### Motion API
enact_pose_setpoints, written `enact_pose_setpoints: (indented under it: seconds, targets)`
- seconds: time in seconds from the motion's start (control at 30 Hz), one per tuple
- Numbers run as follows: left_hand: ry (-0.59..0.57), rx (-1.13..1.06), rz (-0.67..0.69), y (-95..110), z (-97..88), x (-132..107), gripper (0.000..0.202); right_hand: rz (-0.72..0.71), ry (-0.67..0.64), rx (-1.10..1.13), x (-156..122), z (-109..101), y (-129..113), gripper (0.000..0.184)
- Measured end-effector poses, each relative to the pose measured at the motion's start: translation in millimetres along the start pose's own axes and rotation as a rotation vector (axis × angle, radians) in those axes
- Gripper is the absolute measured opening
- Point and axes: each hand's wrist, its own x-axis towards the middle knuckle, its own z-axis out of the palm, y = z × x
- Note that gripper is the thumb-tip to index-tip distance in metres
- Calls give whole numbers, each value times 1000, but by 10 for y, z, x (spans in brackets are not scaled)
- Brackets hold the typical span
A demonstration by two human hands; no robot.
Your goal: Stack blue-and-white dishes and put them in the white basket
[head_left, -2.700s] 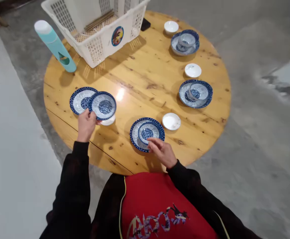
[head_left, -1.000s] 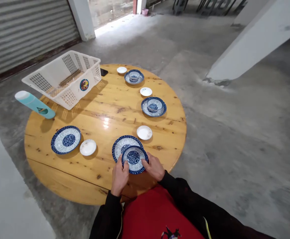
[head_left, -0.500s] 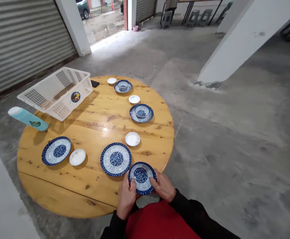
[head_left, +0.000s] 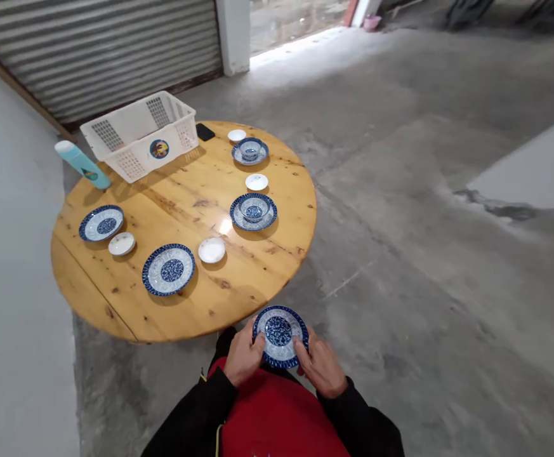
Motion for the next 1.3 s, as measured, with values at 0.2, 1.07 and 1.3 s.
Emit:
enact_pose_setpoints:
  seconds: [0.2, 1.07, 1.3]
  targets:
    - [80, 19, -7, 301, 127, 264, 42, -8, -145, 138, 319, -380, 27, 57]
    - [362, 615, -325, 1295, -873, 2930, 35, -302, -159, -122, 3621, -1132, -1041, 25]
    - [427, 629, -475, 1242, -775, 3075, 38, -488, -243, -392, 4054, -1065, -1062, 39]
